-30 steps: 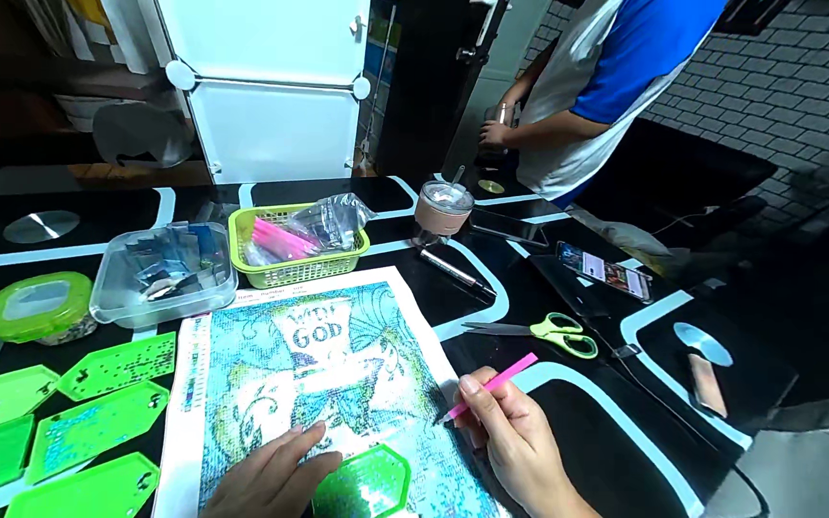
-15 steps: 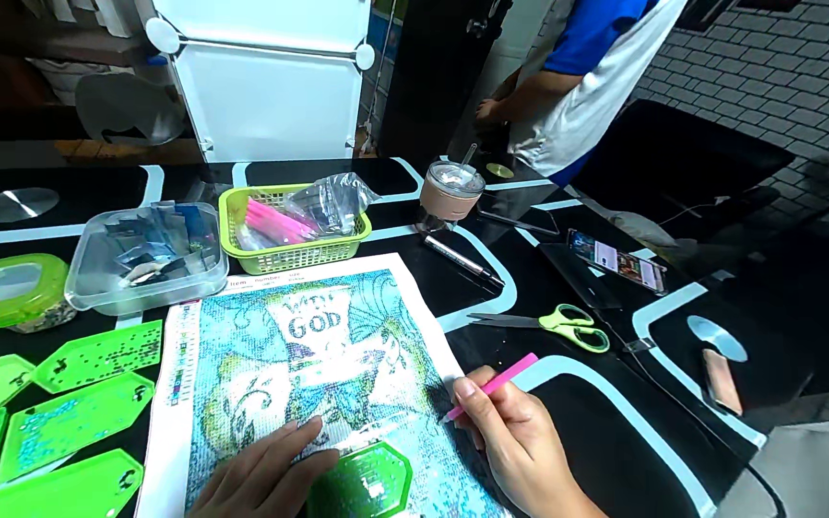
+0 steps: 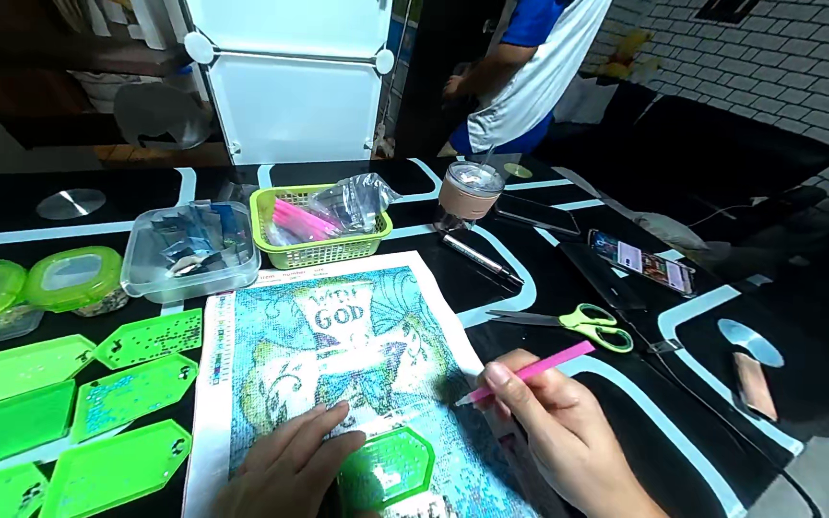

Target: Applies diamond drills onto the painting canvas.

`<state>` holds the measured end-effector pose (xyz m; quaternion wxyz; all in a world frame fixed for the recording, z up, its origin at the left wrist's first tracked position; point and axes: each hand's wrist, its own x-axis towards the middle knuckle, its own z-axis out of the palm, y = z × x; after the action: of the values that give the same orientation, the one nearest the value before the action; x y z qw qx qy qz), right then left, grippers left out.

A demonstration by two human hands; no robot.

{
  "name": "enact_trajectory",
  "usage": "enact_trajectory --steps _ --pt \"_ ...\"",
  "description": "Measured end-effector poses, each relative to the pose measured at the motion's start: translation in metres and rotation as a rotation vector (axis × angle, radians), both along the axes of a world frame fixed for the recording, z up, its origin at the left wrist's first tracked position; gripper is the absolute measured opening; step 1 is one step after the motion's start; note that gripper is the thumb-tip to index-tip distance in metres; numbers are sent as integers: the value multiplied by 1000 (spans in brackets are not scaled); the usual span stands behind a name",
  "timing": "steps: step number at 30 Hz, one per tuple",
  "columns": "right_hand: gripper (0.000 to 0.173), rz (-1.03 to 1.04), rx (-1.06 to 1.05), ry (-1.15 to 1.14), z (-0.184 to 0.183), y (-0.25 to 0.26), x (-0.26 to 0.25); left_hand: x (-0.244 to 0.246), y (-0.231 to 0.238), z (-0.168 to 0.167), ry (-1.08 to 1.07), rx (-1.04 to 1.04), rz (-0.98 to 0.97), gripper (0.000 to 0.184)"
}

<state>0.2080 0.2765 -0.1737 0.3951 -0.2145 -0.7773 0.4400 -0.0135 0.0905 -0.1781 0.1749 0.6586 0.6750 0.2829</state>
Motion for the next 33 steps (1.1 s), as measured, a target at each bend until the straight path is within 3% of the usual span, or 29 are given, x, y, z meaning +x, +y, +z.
enact_trajectory --steps 6,22,27,33 --pt "34 95 218 -172 -10 -19 -28 2 1 -3 25 31 19 48" --pt "37 58 328 -197 -21 -15 -30 4 2 -2 14 24 21 44" --pt "29 90 27 -40 -12 -15 -28 3 2 -1 12 11 14 45" --pt "24 -130 -278 -45 -3 -7 -3 1 3 -1 3 -3 -9 47"
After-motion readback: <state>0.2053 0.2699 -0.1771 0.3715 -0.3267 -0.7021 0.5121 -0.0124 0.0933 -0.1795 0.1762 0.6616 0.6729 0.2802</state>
